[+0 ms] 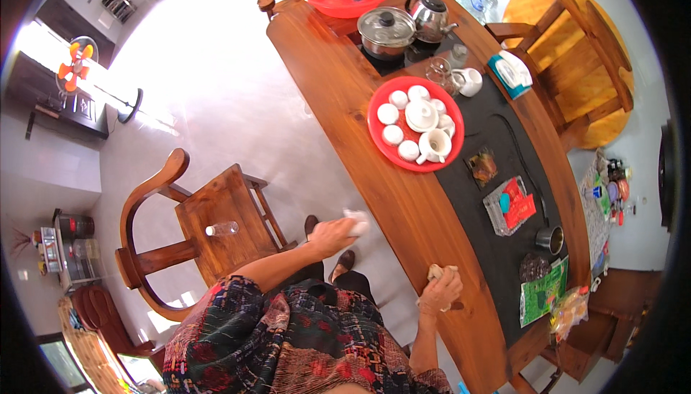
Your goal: The person wipes a wooden dining table and chairs with a cloth, moving items like a red basin, a tray of cups, and a bag of bread aside to reach different areas. They also pick up and place a plastic bottle on a nearby coffee table before returning to wipe the dining table and chairs again.
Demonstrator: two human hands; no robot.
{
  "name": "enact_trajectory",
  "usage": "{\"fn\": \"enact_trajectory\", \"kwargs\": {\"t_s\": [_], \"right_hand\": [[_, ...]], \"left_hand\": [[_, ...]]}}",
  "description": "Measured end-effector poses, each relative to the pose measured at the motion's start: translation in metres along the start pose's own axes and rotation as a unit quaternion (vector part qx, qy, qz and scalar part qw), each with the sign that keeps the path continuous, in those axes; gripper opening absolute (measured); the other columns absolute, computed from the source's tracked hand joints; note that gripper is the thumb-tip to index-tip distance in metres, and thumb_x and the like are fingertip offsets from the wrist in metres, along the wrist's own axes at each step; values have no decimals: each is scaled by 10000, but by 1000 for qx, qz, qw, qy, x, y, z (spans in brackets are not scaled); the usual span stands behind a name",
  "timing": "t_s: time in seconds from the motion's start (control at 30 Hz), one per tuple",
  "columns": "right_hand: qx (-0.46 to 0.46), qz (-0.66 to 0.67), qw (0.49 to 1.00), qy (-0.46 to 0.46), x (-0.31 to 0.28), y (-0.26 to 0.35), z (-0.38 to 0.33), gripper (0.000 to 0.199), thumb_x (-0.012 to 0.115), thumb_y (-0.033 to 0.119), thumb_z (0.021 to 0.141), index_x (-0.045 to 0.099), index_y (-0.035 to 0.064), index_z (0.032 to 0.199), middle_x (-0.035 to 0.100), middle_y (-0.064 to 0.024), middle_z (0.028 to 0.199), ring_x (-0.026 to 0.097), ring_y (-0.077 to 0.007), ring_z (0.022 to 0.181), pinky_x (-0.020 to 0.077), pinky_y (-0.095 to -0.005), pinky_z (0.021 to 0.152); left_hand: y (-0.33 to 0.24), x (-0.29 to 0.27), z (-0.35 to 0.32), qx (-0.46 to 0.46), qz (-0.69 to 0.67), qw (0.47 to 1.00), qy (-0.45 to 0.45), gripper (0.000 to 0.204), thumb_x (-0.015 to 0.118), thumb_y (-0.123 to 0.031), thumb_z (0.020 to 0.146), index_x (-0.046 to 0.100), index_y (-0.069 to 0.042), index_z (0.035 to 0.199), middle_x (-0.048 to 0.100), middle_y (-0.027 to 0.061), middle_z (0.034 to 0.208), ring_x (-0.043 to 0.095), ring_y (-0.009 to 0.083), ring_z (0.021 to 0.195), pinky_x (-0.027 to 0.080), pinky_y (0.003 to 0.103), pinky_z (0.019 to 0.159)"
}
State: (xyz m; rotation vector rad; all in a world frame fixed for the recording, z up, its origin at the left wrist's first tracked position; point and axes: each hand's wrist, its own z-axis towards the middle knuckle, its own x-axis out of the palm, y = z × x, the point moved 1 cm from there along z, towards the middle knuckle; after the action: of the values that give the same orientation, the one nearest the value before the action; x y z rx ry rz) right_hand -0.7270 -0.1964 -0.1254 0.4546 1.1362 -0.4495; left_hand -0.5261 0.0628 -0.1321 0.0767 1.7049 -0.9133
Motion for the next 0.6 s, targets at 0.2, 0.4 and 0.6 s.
{"fn": "enact_trajectory", "kwargs": {"t_s": [0.2,0.4,0.6], "right_hand": [[-96,33,995,1,33,120,58,314,596,62,778,561,114,1085,519,-116,1143,510,-360,1016,431,-482,804],[-195,58,977,-62,69,253,122,144,587,121,833,561,102,973,548,-106,1040,551,-309,933,471,-465,779],[-193,106,974,-57,102,389,190,158,612,141,820,573,118,971,546,-76,1037,542,-278,889,460,-437,756]], "left_hand": [[97,-53,-52,-242,-11,968,73,390,588,-463,845,579,-83,932,675,173,842,655,375,802,492,508,662],[186,-67,-74,-301,-31,942,145,479,598,-524,806,625,-77,973,676,203,879,653,394,853,504,500,716],[263,-103,-67,-248,-73,956,142,430,620,-445,781,649,-38,916,660,230,932,640,401,905,499,492,779]]}}
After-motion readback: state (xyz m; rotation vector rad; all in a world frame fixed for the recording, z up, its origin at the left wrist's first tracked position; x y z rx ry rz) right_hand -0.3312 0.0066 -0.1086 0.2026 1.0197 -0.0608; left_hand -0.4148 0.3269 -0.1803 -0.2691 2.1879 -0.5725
